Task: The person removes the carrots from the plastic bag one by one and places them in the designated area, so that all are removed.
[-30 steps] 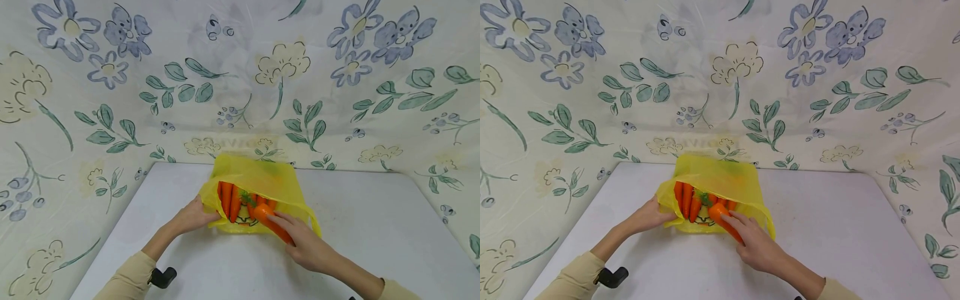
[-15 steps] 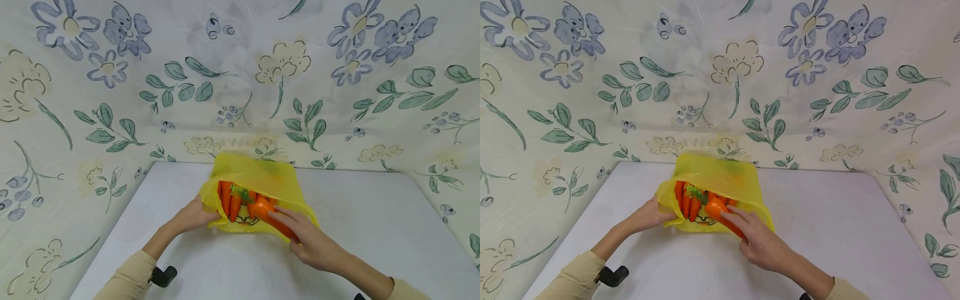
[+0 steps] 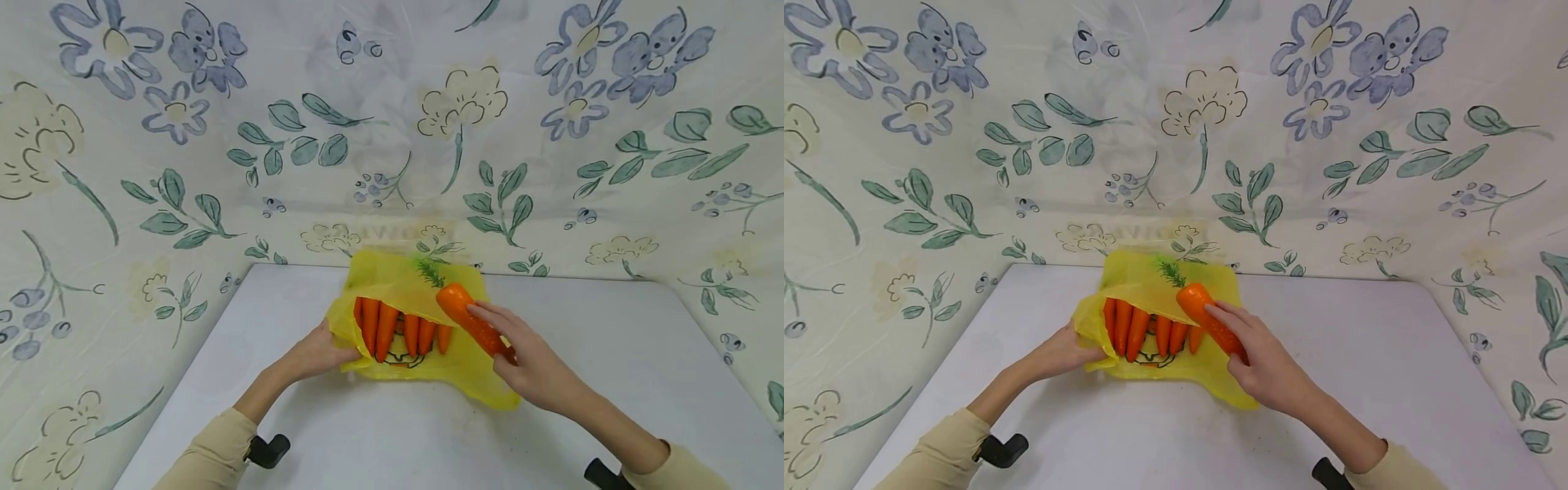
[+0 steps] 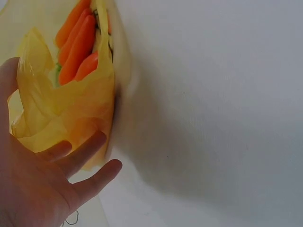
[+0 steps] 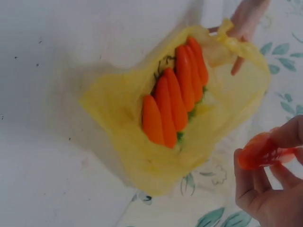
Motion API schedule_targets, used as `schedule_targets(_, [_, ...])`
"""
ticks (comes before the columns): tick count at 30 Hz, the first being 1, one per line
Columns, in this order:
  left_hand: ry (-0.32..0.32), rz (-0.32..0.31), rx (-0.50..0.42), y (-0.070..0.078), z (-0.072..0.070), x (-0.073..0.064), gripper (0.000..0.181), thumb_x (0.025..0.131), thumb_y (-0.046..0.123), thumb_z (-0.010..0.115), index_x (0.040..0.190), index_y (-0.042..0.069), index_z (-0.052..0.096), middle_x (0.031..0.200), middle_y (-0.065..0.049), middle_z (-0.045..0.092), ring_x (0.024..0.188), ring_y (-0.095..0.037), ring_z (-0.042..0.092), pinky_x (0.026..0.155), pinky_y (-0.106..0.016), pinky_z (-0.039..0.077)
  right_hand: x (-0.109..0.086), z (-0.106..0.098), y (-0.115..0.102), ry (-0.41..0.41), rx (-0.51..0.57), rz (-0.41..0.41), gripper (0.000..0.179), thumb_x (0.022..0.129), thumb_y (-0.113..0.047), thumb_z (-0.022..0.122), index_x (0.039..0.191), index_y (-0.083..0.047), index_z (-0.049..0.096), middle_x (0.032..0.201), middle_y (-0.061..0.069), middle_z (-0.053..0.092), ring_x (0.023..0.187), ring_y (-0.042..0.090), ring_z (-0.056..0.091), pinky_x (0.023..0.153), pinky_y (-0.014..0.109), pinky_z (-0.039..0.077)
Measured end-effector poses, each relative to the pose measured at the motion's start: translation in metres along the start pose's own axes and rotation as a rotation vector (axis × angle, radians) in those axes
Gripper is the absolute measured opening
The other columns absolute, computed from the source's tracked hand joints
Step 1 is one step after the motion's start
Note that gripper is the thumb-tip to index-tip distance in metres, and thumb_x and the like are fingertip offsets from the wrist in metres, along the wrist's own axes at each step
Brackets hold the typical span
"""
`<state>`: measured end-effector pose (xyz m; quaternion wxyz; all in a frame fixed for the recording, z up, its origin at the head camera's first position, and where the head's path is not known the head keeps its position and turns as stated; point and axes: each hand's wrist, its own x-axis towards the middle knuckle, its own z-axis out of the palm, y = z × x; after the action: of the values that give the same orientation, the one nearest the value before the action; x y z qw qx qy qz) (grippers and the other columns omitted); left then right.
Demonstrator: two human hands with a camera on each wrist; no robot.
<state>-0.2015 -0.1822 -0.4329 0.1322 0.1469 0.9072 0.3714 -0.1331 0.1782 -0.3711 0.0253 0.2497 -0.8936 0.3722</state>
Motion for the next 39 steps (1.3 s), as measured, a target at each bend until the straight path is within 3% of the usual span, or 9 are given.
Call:
schedule_targets(3, [-0.007, 0.004, -0.02, -0.001, 0.0, 0.0, 0.073, 0.084, 0.039, 0.073, 0.139, 0.01, 0.033, 0.118, -0.001, 0.051, 0.107, -0.019, 0.048, 0.102, -0.043, 0.041, 0.002, -0.007, 0.009, 0.069, -0.013, 0.025, 0.076, 0.083, 0.015, 0.057, 0.151, -0.014, 0.039, 0.15, 0.013, 0.042, 0.11, 0.029, 0.057, 0.08, 0.034, 0.058])
schedule_targets(6, [-0.012, 0.007, -0.038, -0.001, 0.0, 0.0, 0.075, 0.084, 0.038, 0.073, 0.141, 0.011, 0.032, 0.12, -0.001, 0.05, 0.109, -0.019, 0.047, 0.104, -0.044, 0.039, 0.004, -0.013, 0.024, 0.132, -0.045, 0.067, 0.073, 0.084, 0.014, 0.057, 0.15, -0.009, 0.038, 0.147, 0.017, 0.042, 0.103, 0.031, 0.059, 0.077, 0.039, 0.058])
schedule_targets(14, [-0.021, 0.022, -0.047, -0.002, 0.002, 0.0, 0.073, 0.084, 0.035, 0.073, 0.14, 0.01, 0.033, 0.116, -0.001, 0.051, 0.104, -0.018, 0.048, 0.098, -0.039, 0.043, 0.002, -0.024, 0.069, 0.207, -0.086, 0.256, 0.068, 0.085, 0.009, 0.054, 0.149, 0.0, 0.035, 0.143, 0.027, 0.041, 0.108, 0.046, 0.057, 0.082, 0.053, 0.056])
schedule_targets(23, [-0.036, 0.046, -0.049, -0.001, 0.002, -0.002, 0.073, 0.084, 0.031, 0.073, 0.141, 0.009, 0.032, 0.117, -0.001, 0.051, 0.104, -0.018, 0.048, 0.098, -0.039, 0.043, 0.0, -0.02, 0.099, 0.194, -0.115, 0.415, 0.065, 0.087, 0.007, 0.053, 0.148, 0.009, 0.031, 0.141, 0.034, 0.039, 0.111, 0.046, 0.049, 0.094, 0.06, 0.047])
schedule_targets(28, [-0.043, 0.066, -0.033, -0.002, 0.001, -0.003, 0.074, 0.084, 0.034, 0.073, 0.141, 0.009, 0.033, 0.119, -0.001, 0.049, 0.106, -0.019, 0.047, 0.099, -0.041, 0.042, 0.001, -0.008, 0.114, 0.136, -0.166, 0.473, 0.064, 0.087, 0.004, 0.053, 0.147, 0.01, 0.032, 0.142, 0.036, 0.037, 0.117, 0.049, 0.046, 0.099, 0.063, 0.043])
schedule_targets(33, [-0.052, 0.046, -0.025, -0.003, 0.0, -0.004, 0.071, 0.084, 0.032, 0.072, 0.139, 0.008, 0.034, 0.113, -0.002, 0.05, 0.101, -0.019, 0.048, 0.093, -0.038, 0.044, 0.0, 0.002, 0.122, 0.09, -0.223, 0.505, 0.059, 0.09, -0.001, 0.054, 0.144, 0.014, 0.036, 0.136, 0.039, 0.042, 0.117, 0.05, 0.048, 0.1, 0.062, 0.042])
schedule_targets(39, [-0.06, 0.019, -0.033, -0.005, -0.002, -0.006, 0.069, 0.083, 0.029, 0.073, 0.137, 0.008, 0.035, 0.111, -0.002, 0.052, 0.099, -0.019, 0.048, 0.09, -0.037, 0.044, 0.001, 0.012, 0.126, 0.046, -0.218, 0.603, 0.064, 0.087, 0.0, 0.059, 0.145, 0.012, 0.034, 0.135, 0.038, 0.042, 0.114, 0.049, 0.049, 0.1, 0.062, 0.043])
